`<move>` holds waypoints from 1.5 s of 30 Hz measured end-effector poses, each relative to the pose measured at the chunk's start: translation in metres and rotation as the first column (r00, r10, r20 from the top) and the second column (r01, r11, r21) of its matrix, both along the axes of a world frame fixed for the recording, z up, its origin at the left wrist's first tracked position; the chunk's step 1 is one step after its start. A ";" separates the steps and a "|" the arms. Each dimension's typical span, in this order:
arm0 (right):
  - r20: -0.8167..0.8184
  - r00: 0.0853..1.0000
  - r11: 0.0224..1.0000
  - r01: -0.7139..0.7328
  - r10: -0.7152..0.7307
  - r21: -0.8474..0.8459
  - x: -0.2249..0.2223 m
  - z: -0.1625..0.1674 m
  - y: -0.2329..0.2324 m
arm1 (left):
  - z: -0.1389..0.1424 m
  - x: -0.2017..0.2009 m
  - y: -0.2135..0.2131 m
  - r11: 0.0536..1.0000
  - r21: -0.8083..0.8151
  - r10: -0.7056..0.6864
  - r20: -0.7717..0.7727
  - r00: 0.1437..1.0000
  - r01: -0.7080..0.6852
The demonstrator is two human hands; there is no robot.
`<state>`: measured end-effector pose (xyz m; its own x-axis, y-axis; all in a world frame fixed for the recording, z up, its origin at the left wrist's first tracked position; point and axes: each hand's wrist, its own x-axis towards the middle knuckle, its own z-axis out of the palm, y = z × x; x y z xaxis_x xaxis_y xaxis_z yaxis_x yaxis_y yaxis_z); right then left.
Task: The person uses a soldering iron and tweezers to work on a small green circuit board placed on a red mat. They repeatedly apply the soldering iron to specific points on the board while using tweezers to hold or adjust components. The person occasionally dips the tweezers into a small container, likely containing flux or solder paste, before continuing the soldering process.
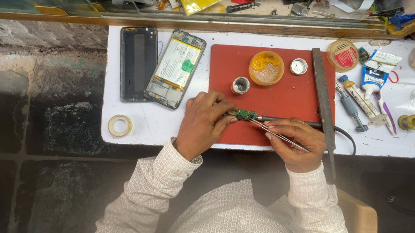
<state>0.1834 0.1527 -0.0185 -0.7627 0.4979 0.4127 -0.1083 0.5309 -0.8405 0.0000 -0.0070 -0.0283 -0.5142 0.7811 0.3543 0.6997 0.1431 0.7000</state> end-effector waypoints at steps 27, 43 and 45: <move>0.009 1.000 1.000 0.013 -0.013 -0.001 0.000 0.001 0.000 | 0.001 0.000 0.000 1.000 -0.010 -0.002 0.007 1.000 0.002; -0.020 0.997 0.997 0.076 -0.076 -0.014 0.004 -0.004 -0.001 | 0.002 0.000 0.000 1.000 -0.008 -0.002 0.017 1.000 0.002; -0.025 0.997 0.997 0.071 -0.071 -0.013 0.004 -0.005 -0.002 | 0.001 0.000 0.000 1.000 -0.011 -0.002 0.016 1.000 0.002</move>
